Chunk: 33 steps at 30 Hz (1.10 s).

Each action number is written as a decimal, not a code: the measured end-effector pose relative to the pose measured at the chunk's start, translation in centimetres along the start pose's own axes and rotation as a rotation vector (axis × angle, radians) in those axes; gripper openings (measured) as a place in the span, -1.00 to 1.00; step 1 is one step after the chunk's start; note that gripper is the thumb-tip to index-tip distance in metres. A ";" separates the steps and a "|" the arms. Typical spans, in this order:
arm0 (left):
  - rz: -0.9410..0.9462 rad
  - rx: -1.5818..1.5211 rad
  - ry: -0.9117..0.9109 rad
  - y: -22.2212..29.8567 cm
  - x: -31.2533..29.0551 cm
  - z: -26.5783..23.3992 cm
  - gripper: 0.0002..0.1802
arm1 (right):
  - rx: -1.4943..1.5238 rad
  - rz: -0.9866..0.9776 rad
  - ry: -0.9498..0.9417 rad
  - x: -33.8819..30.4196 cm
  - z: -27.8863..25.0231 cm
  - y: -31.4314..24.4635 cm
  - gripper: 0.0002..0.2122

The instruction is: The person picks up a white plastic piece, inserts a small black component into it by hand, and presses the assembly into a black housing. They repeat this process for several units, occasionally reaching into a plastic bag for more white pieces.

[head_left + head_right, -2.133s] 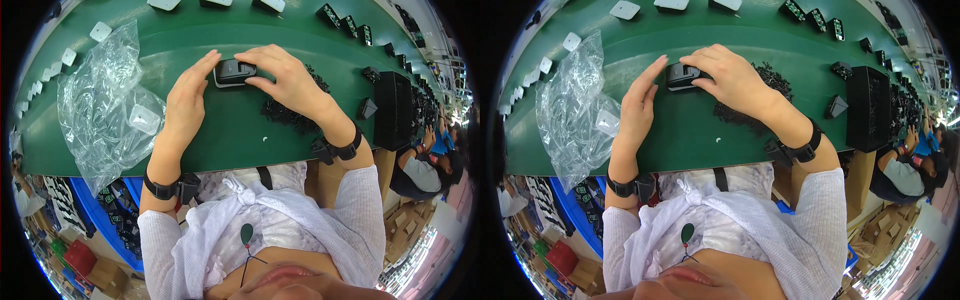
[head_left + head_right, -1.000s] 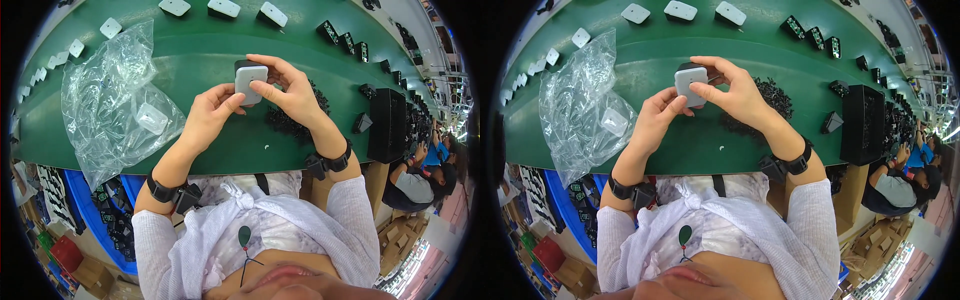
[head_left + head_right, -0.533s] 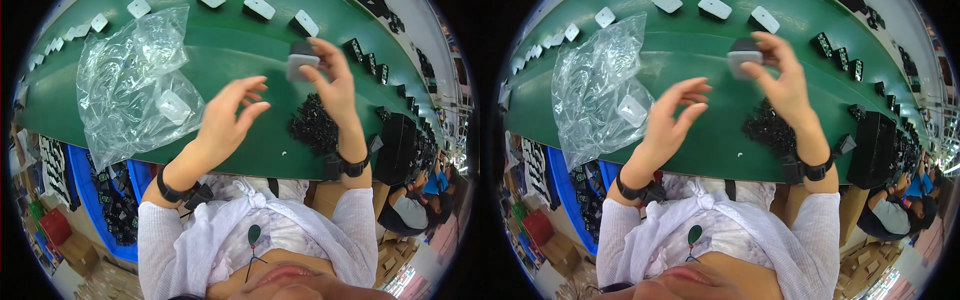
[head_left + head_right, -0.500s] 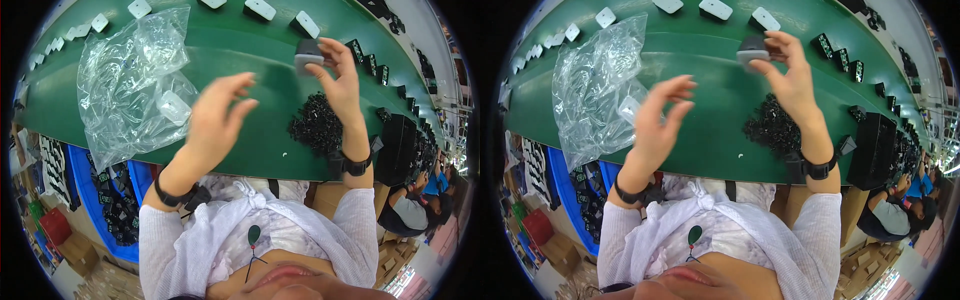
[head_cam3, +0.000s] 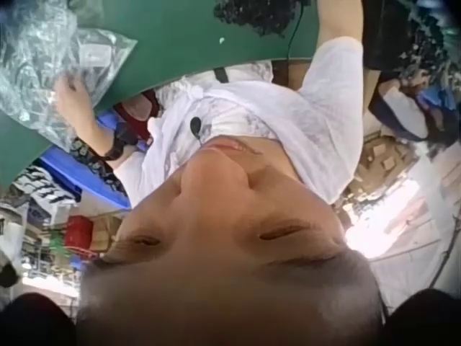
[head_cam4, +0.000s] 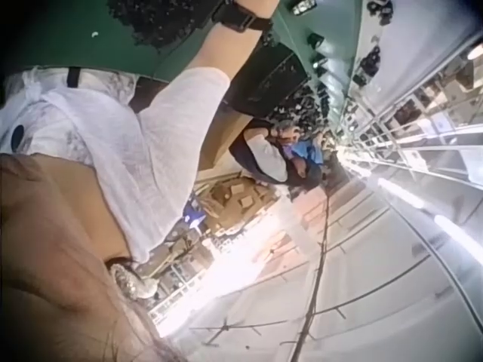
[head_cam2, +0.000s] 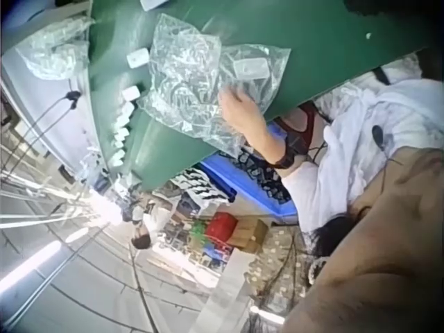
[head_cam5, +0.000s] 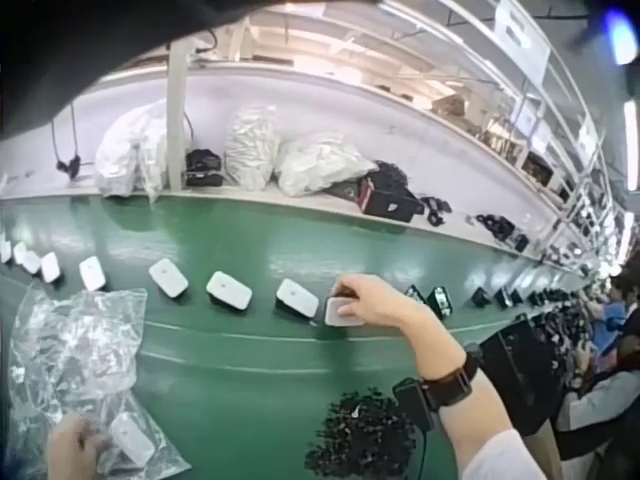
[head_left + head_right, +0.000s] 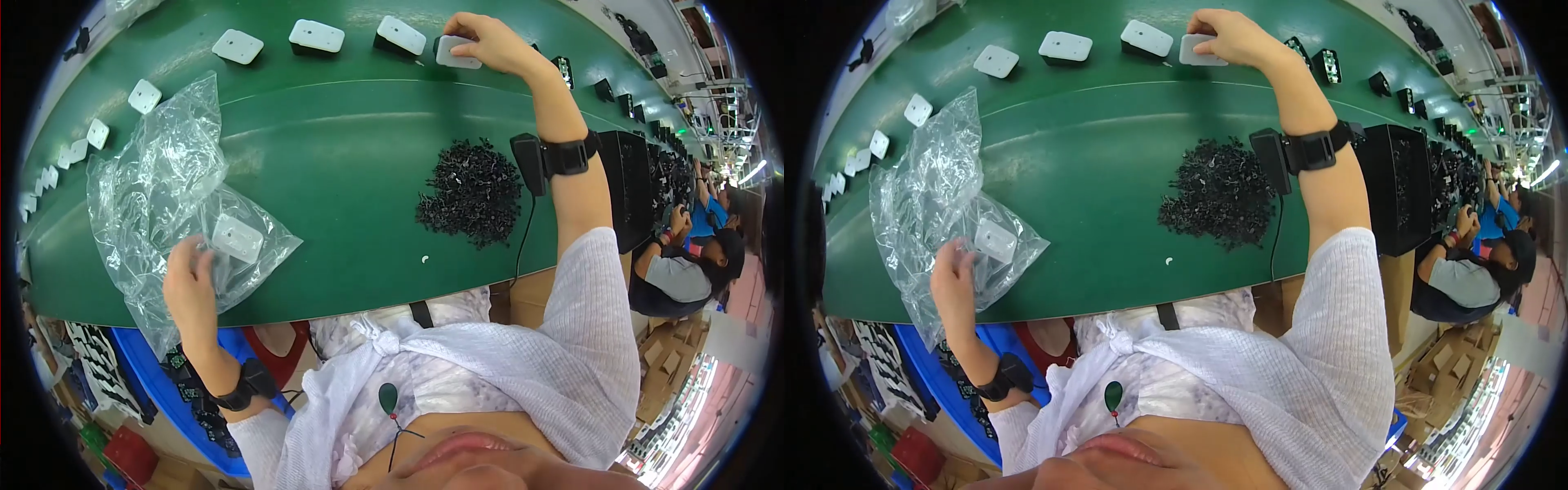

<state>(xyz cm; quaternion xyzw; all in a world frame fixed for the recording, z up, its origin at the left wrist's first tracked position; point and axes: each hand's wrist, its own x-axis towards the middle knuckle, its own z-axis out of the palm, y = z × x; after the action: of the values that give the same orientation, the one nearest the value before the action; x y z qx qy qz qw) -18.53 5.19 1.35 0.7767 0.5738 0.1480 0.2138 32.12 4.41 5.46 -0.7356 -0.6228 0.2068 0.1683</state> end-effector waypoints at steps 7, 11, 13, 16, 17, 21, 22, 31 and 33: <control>0.318 0.197 0.072 3.7 0.0 1.9 -0.47 | 0.007 0.061 -0.107 2.0 0.7 3.0 -0.70; 0.374 0.210 0.053 4.5 0.9 2.7 -0.38 | -0.020 -0.065 0.070 3.1 1.0 6.6 -0.69; 0.346 0.207 0.011 5.0 1.1 2.8 -0.34 | -0.220 -0.170 0.223 2.6 0.6 6.0 -0.62; 0.122 0.119 -0.131 3.9 1.5 2.8 -0.34 | 0.113 -0.128 0.409 -2.3 -0.9 1.5 -0.67; 0.151 0.124 -0.068 3.4 1.3 2.8 -0.36 | 0.186 -0.206 0.467 -4.1 -1.3 0.9 -0.72; 0.108 0.043 -0.054 1.2 2.5 2.9 -0.48 | 0.247 0.019 0.541 -11.9 -3.4 0.3 -0.77; 0.044 -0.063 -0.054 0.3 2.8 3.0 -0.51 | 0.249 0.030 0.552 -13.5 -3.4 1.0 -0.77; 0.176 -0.059 0.588 1.1 2.9 -1.1 -0.72 | 0.201 0.299 0.518 -22.7 3.8 3.7 -0.84; 0.320 0.192 0.886 2.7 3.0 -1.5 -0.77 | 0.099 0.255 0.480 -22.8 5.3 3.1 -0.84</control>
<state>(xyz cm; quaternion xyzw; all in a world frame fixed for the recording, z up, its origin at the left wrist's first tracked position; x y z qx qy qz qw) -16.16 7.63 3.96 0.7337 0.4940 0.4419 -0.1494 28.87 -18.67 1.49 -0.8268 -0.4567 0.0760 0.3194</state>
